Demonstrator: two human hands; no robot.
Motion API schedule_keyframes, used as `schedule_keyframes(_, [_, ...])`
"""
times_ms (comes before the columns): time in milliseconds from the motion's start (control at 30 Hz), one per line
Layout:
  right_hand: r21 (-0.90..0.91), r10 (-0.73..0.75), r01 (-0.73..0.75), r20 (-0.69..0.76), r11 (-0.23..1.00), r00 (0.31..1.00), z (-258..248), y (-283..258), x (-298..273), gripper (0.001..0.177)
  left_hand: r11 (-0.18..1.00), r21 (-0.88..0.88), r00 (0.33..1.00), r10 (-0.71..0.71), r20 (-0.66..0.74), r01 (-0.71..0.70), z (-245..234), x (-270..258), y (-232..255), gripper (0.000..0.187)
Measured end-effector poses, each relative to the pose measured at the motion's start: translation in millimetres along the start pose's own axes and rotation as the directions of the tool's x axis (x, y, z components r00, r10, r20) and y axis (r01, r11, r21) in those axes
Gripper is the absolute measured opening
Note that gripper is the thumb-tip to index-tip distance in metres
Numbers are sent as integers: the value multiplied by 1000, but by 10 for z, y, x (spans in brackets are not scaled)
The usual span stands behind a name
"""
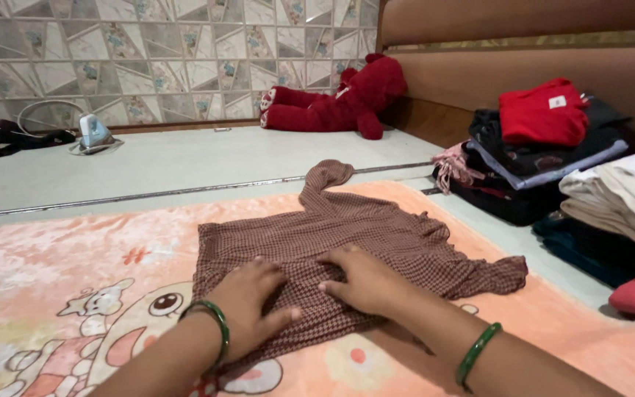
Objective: The person folds a white shirt, a brown checkered shirt, and a dark floral garment by hand on a patterned blanket, smoothing the fabric and creating stacks of folded items.
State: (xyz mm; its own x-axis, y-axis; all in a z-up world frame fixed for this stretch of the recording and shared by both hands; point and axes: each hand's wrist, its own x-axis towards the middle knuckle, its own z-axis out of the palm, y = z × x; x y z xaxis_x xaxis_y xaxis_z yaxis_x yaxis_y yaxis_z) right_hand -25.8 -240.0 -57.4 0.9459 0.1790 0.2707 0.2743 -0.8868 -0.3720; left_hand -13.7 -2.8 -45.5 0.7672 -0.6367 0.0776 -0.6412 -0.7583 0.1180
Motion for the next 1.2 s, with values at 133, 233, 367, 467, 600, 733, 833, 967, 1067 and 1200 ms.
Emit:
schedule_keyframes(133, [-214,285,-261,90,941,954,-236,-93,-73,55,986,122,939,-150,310,117,91,10,-9,96])
schedule_keyframes(233, [-265,371,-341,69,902,926,-278,147,-10,53,978,162,905,-183,384,129,38,15,17,98])
schedule_keyframes(367, [-185,356,-343,42,921,934,-197,566,74,55,984,112,907,-170,386,137,29,6,14,99])
schedule_keyframes(467, [-180,391,-378,40,908,920,-149,670,103,56,982,-38,934,-162,317,183,45,17,-57,98])
schedule_keyframes(600, [-20,492,-494,130,869,861,-254,704,136,55,947,-206,966,-222,129,245,-2,76,-140,94])
schedule_keyframes(733, [-73,426,-422,47,904,904,-390,724,350,42,977,40,958,-214,190,210,-78,-48,-182,96])
schedule_keyframes(833, [-229,316,-305,13,924,949,-435,556,657,38,966,83,890,-258,376,245,-140,-44,-169,100])
schedule_keyframes(967, [-362,290,-216,164,907,943,-291,187,1123,35,959,-26,870,-244,429,282,-103,-25,-215,102])
schedule_keyframes(1067, [-225,270,-227,182,947,946,43,41,1508,33,963,-31,883,-231,409,267,-34,4,-251,103])
schedule_keyframes(1200, [-338,164,-109,137,935,977,388,90,1854,52,964,-25,886,-233,401,264,41,50,-283,105])
